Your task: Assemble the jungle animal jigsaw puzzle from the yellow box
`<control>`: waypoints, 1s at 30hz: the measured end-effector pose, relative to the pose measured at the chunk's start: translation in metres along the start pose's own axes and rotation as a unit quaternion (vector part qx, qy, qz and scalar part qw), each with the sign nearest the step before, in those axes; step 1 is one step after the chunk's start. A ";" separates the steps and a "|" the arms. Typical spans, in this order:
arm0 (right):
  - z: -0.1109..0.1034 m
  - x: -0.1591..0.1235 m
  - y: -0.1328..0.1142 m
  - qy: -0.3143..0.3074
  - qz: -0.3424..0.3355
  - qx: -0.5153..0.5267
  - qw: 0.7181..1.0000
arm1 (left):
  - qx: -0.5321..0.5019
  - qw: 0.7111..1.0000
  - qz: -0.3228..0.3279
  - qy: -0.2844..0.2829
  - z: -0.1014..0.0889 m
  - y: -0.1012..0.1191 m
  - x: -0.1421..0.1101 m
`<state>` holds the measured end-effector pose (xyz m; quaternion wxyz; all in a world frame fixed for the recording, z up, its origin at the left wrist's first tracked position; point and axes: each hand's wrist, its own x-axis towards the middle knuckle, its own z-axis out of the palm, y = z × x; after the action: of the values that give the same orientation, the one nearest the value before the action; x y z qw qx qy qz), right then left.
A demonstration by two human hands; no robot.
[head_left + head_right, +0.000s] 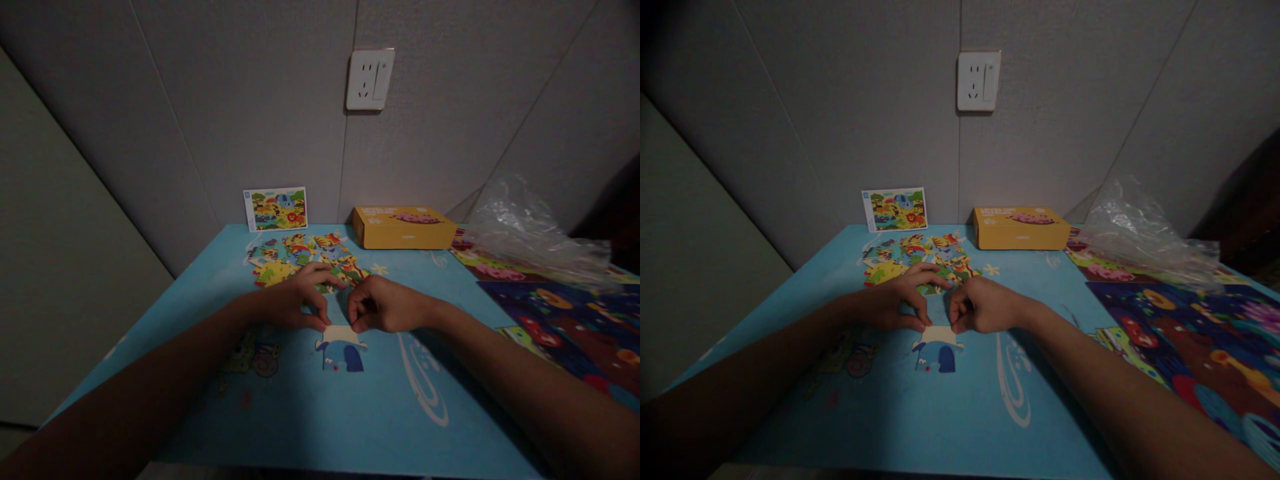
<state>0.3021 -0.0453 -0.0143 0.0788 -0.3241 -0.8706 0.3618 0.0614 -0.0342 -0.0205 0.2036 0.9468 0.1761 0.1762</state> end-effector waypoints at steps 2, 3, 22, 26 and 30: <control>0.000 0.000 0.000 -0.003 -0.001 0.004 1.000 | 0.001 1.000 0.007 0.003 0.000 -0.001 0.000; 0.000 0.000 -0.001 -0.004 0.000 0.006 1.000 | 0.002 1.000 0.010 0.005 0.001 -0.002 0.000; -0.001 -0.001 -0.002 0.010 -0.007 0.013 1.000 | 0.038 0.999 -0.016 0.020 -0.008 0.004 0.001; -0.003 0.000 0.002 0.091 0.017 -0.035 0.995 | 0.141 0.970 -0.148 0.134 -0.008 -0.007 0.000; -0.003 0.004 0.005 0.137 0.062 -0.076 0.986 | 0.216 0.926 -0.306 0.054 -0.003 -0.020 -0.005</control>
<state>0.3030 -0.0386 -0.0159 0.1502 -0.4292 -0.8547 0.2505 0.0512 -0.0185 -0.0282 0.0281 0.8571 0.5017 0.1134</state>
